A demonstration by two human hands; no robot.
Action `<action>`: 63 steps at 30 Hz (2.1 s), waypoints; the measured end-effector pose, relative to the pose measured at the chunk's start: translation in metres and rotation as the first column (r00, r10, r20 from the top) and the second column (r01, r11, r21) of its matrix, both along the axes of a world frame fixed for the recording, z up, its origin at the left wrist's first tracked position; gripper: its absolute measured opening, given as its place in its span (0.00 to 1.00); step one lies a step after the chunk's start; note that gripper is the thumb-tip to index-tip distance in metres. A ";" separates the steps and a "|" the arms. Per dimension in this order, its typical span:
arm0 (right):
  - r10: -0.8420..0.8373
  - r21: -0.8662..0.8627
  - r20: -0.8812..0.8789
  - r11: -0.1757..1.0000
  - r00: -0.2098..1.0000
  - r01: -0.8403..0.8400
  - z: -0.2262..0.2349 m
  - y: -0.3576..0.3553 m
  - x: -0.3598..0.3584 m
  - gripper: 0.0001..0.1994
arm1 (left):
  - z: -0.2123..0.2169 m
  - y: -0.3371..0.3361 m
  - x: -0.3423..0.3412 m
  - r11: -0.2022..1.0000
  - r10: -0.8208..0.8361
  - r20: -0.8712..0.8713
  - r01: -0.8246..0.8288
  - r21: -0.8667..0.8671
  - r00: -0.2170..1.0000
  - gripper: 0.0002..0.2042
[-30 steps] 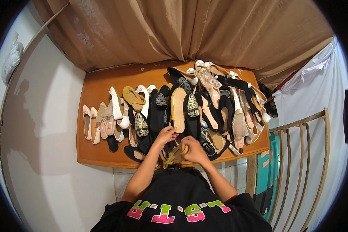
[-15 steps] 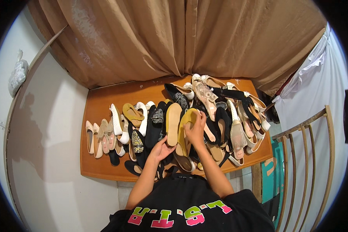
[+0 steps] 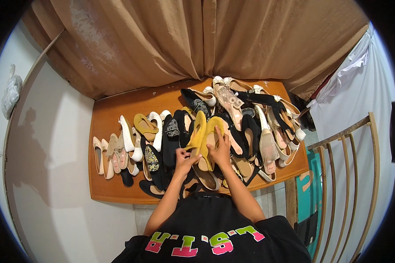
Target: The recorder is organizing pairs of shoes from a large pile on a desk onto a wooden rack.
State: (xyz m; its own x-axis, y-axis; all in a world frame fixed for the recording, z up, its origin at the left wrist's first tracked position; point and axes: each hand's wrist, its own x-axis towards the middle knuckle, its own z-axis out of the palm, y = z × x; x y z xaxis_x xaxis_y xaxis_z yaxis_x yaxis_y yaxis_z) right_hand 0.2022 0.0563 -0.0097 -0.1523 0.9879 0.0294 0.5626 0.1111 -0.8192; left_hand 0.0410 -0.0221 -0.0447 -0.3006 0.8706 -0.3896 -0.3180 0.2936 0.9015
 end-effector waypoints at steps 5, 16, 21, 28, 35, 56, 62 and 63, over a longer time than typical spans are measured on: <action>0.003 0.060 0.087 0.998 0.996 -0.008 -0.010 -0.009 -0.002 0.44 | 0.020 -0.002 -0.007 0.992 -0.123 -0.010 0.123 0.024 0.992 0.53; 0.100 0.140 0.015 0.985 0.995 -0.101 -0.018 -0.007 0.000 0.44 | -0.042 -0.017 -0.029 0.975 -0.221 -0.391 0.205 -0.082 0.894 0.35; -0.019 0.013 -0.103 1.000 0.994 0.020 0.025 -0.013 0.016 0.38 | -0.028 -0.020 -0.024 0.989 -0.146 -0.129 0.142 -0.046 0.981 0.38; 0.027 -0.066 -0.497 0.996 0.867 -0.068 0.053 -0.002 0.014 0.34 | 0.004 -0.017 -0.024 0.999 -0.032 0.230 0.039 -0.025 0.973 0.34; 0.227 -0.008 -0.311 0.970 0.923 -0.241 0.007 -0.009 -0.034 0.29 | -0.008 -0.014 -0.041 0.995 0.000 0.295 -0.029 0.094 0.955 0.24; -0.155 -0.264 -0.732 0.962 0.664 -0.065 0.028 -0.013 -0.034 0.29 | 0.031 -0.013 -0.035 0.948 0.061 0.298 -0.149 0.282 0.953 0.22; -0.214 -0.364 -0.860 0.893 0.463 -0.264 0.023 -0.044 -0.047 0.28 | 0.045 -0.008 -0.009 0.978 -0.017 0.263 -0.039 0.206 0.965 0.18; -0.202 -0.354 -0.861 0.897 0.467 -0.265 0.023 -0.046 -0.049 0.28 | 0.035 -0.007 -0.006 0.979 -0.023 0.276 -0.034 0.199 0.961 0.19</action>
State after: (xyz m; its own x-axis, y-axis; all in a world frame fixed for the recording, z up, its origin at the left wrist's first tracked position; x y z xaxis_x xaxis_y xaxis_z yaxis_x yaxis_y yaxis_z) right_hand 0.1534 0.0104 0.0134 -0.3077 0.9285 -0.2077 -0.4582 -0.3360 -0.8229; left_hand 0.0354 -0.0294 -0.0093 -0.2108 0.9377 -0.2761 -0.5636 0.1142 0.8181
